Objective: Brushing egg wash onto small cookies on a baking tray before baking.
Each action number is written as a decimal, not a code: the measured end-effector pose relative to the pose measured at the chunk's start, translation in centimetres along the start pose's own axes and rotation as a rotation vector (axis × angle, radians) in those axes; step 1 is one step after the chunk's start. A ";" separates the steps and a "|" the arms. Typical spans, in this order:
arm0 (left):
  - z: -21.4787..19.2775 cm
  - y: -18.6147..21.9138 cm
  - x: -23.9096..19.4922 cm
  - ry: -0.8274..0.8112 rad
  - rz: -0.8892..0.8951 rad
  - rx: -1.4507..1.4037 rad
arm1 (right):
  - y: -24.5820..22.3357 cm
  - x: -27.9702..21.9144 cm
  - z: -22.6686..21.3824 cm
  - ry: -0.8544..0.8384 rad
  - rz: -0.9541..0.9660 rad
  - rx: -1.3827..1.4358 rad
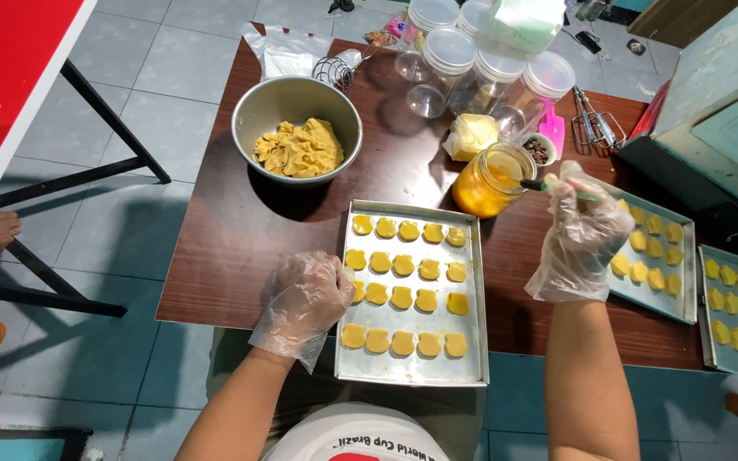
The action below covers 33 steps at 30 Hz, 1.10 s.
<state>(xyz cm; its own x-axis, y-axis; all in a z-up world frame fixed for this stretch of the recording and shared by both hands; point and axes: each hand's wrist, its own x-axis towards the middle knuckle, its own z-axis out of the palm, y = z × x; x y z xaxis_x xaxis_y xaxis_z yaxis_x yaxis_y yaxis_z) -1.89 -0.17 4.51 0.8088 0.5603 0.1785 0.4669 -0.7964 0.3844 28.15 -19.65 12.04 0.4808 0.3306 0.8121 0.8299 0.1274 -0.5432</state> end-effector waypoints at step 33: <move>1.0 0.1 0.6 -0.011 -0.180 -0.100 | 2.9 -4.0 0.8 0.524 0.568 0.260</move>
<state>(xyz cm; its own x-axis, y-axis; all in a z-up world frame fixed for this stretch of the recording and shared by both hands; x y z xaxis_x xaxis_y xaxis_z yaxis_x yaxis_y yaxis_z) -0.99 -0.18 3.80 0.7195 0.6888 0.0886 0.5671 -0.6564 0.4975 28.41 -19.90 7.04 0.9319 -0.0624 0.3573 0.3586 0.3059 -0.8819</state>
